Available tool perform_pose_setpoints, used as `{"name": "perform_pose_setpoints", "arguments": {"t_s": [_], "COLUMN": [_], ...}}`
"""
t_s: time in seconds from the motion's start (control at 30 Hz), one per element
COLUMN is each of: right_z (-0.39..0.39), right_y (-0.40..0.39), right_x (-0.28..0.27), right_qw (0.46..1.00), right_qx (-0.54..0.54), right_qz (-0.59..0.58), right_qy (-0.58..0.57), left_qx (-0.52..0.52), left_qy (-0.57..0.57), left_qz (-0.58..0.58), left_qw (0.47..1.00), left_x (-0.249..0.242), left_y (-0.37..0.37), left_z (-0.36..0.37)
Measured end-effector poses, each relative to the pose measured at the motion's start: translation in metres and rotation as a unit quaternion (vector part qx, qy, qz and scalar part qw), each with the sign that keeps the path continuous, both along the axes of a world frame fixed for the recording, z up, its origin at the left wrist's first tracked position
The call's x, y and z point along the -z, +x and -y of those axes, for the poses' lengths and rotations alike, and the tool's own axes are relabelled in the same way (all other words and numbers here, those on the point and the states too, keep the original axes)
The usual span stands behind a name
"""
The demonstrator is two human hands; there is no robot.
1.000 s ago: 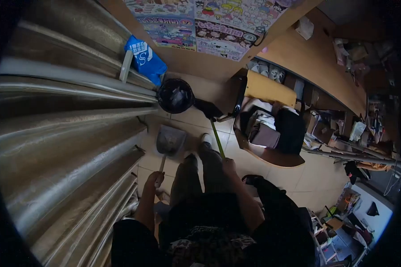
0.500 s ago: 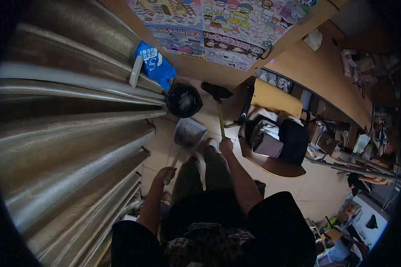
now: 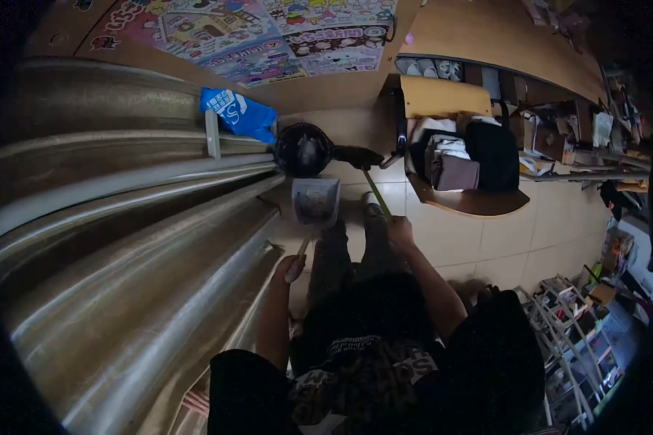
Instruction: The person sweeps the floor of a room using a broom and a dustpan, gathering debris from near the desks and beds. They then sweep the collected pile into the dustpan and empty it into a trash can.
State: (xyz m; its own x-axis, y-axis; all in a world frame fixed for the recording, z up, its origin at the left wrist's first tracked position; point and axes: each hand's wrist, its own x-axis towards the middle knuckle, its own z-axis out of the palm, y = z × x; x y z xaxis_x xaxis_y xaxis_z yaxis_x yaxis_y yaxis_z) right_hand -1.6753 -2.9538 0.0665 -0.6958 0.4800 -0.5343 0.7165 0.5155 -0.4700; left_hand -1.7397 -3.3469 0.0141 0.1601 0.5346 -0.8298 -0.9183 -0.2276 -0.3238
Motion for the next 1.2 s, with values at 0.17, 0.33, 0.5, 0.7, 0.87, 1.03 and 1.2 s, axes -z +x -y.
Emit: {"name": "perform_pose_setpoints", "arguments": {"t_s": [0.17, 0.33, 0.5, 0.7, 0.87, 1.03, 1.2], "right_z": [0.023, 0.032, 0.035, 0.021, 0.047, 0.100, 0.129], "right_y": [-0.064, -0.153, -0.187, -0.106, -0.034, 0.040, 0.131], "right_x": [0.009, 0.030, 0.028, 0.040, 0.024, 0.019, 0.027], "right_qw": [0.998, 0.998, 0.993, 0.988, 0.977, 0.957, 0.959], "right_qx": [0.035, 0.032, 0.002, 0.050, 0.136, 0.220, 0.185], "right_qz": [-0.040, -0.046, 0.093, 0.137, 0.165, 0.180, 0.205], "right_qy": [-0.017, 0.015, 0.067, 0.045, -0.021, -0.054, 0.056], "left_qx": [-0.019, -0.078, 0.002, 0.108, 0.210, 0.169, 0.220], "left_qy": [-0.002, 0.212, 0.024, -0.027, -0.120, 0.074, 0.204], "left_qz": [-0.081, 0.016, 0.042, -0.043, -0.225, -0.395, -0.572], "left_qw": [0.997, 0.974, 0.999, 0.993, 0.944, 0.900, 0.764], "left_x": [-0.058, -0.086, -0.034, -0.039, -0.037, -0.148, -0.156], "left_y": [-0.027, -0.059, -0.059, -0.073, -0.077, -0.092, -0.086], "left_z": [0.001, -0.004, 0.022, 0.019, 0.030, -0.033, -0.053]}}
